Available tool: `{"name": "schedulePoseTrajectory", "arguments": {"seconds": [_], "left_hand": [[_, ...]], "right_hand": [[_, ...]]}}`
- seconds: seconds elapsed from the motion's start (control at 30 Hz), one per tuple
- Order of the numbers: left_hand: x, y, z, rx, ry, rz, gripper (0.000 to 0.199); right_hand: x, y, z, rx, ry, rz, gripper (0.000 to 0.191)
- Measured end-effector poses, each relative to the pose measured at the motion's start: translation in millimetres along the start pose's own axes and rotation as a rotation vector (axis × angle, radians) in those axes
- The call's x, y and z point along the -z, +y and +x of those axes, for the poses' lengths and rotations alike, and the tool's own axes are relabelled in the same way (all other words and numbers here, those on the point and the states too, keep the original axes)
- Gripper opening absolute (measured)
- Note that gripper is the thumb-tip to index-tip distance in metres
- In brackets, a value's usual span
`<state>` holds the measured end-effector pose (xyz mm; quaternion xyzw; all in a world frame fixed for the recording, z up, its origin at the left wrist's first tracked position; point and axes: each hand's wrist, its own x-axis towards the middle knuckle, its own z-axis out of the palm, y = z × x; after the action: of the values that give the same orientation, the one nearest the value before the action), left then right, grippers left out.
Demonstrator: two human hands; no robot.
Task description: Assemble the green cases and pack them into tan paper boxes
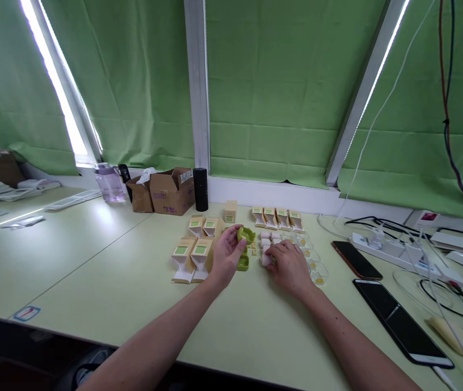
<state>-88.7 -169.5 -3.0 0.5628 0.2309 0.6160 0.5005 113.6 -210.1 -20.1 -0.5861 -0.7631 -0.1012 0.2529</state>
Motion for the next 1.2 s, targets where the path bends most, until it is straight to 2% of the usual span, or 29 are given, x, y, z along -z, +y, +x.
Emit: {"name": "schedulePoseTrajectory", "arguments": {"seconds": [0.23, 0.83, 1.0, 1.2], "left_hand": [[-0.5, 0.2, 0.1, 0.012, -0.005, -0.025, 0.053], [0.2, 1.4, -1.0, 0.053, -0.058, -0.061, 0.054], [-0.4, 2.2, -1.7, 0.059, -0.083, -0.078, 0.055], [-2.0, 1.4, -2.7, 0.05, -0.125, -0.102, 0.055]], "right_hand": [[2.3, -2.2, 1.4, -0.027, -0.067, -0.035, 0.024], [-2.3, -0.9, -1.2, -0.008, 0.03, -0.059, 0.033], [-1.4, 0.3, -0.9, 0.054, 0.165, -0.007, 0.029], [0.9, -7.6, -0.5, 0.188, 0.464, 0.164, 0.034]]}}
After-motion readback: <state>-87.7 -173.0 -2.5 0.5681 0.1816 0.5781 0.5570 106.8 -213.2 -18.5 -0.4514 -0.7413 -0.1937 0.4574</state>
